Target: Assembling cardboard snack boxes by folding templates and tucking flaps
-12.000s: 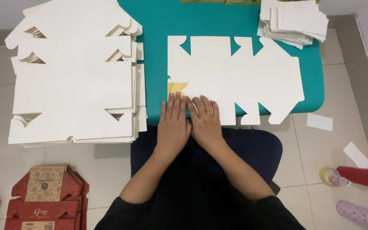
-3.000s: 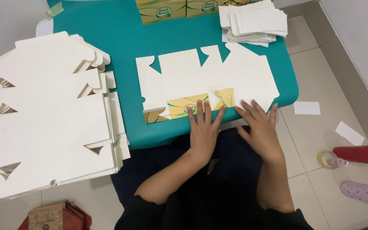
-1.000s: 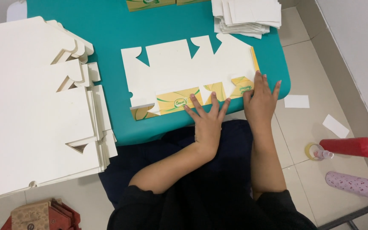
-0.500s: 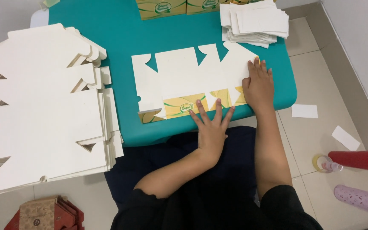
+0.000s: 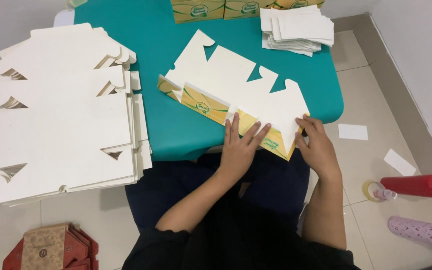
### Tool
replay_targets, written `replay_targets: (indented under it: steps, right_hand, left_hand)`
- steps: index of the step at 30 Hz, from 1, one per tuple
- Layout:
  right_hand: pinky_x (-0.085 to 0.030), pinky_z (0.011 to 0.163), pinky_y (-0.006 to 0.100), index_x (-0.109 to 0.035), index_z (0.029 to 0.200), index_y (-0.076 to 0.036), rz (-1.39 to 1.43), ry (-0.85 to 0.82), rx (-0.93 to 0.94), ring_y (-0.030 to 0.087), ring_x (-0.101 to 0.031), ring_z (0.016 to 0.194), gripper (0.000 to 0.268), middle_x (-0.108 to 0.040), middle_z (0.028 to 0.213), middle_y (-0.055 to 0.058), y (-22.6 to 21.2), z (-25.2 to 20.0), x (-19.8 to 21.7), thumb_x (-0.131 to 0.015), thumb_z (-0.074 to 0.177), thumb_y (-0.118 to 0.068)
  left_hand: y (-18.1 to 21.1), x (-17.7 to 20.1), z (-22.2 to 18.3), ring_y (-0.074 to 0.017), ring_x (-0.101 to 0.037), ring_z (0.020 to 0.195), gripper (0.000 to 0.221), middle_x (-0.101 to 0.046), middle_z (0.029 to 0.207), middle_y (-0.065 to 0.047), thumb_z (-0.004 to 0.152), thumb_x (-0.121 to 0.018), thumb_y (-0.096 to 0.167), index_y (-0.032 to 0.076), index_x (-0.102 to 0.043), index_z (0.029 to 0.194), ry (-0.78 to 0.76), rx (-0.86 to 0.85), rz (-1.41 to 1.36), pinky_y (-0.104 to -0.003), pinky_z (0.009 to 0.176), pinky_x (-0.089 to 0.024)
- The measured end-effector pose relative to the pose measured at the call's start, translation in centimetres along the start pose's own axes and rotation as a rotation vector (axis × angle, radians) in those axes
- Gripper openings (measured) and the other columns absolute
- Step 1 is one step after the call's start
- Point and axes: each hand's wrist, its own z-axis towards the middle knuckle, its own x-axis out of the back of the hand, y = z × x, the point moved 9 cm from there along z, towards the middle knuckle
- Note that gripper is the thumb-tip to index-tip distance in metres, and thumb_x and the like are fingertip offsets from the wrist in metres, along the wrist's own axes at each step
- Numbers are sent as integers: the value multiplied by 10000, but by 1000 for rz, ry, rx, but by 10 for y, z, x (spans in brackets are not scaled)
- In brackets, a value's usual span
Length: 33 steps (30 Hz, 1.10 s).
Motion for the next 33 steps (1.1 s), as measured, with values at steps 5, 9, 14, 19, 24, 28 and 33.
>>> replay_targets:
  steps: [5, 9, 14, 19, 24, 28, 33]
  right_hand:
    - [-446, 966, 505, -517, 1315, -12, 433, 181, 151, 418, -504, 1166, 420, -445, 1339, 214, 28, -2, 4, -396, 927, 98]
    - [-385, 1023, 553, -411, 1400, 15, 476, 256, 193, 475, -414, 1246, 644, -326, 1400, 260, 31, -9, 8, -457, 799, 242]
    - [-181, 1157, 545, -503, 1323, -132, 488, 91, 306, 403, -116, 1460, 547, -284, 1544, 140, -22, -35, 17, -634, 805, -249]
    - [-169, 1135, 479, -555, 1281, -100, 507, 4, 305, 389, -92, 1419, 441, -292, 1503, 150, -35, -55, 20, -594, 853, -198]
    - [-230, 1063, 456, -538, 1298, -105, 413, -8, 299, 354, -193, 1301, 460, -368, 1373, 124, -45, -65, 6, -610, 856, -213]
    - [-261, 1027, 445, -529, 1306, -107, 354, -30, 308, 336, -244, 1243, 471, -406, 1307, 111, -78, -63, -18, -618, 858, -220]
    - [-322, 955, 423, -511, 1323, -112, 258, -47, 313, 303, -346, 1125, 494, -482, 1177, 86, -126, -44, -51, -635, 861, -234]
  left_hand:
    - [-6, 27, -8, -445, -391, 1303, 426, -631, 1143, 41, 958, -521, 212, 334, -500, 1365, 159, -1, -101, -613, 1112, -220]
    - [-7, 58, -31, -404, -383, 1326, 358, -639, 1119, 61, 988, -435, 309, 301, -547, 1328, 194, 2, -383, -603, 1135, -188]
    - [-14, 75, -48, -410, -338, 1364, 267, -619, 1188, 75, 961, -478, 308, 298, -629, 1181, 148, -62, -662, -582, 1162, -170]
    - [-25, 81, -53, -429, -290, 1378, 234, -568, 1242, 33, 959, -487, 288, 262, -605, 1159, 114, -41, -726, -597, 1160, -164]
    - [-43, 73, -32, -441, -223, 1384, 296, -452, 1303, -33, 944, -518, 292, 211, -493, 1228, 88, 67, -645, -616, 1139, -117]
    - [-66, 72, -15, -447, -189, 1387, 356, -395, 1333, -66, 937, -534, 294, 185, -437, 1262, 91, 137, -608, -625, 1129, -93]
    - [-101, 79, -14, -459, -121, 1392, 500, -280, 1393, -132, 923, -565, 299, 134, -326, 1331, 70, 253, -525, -644, 1108, -45]
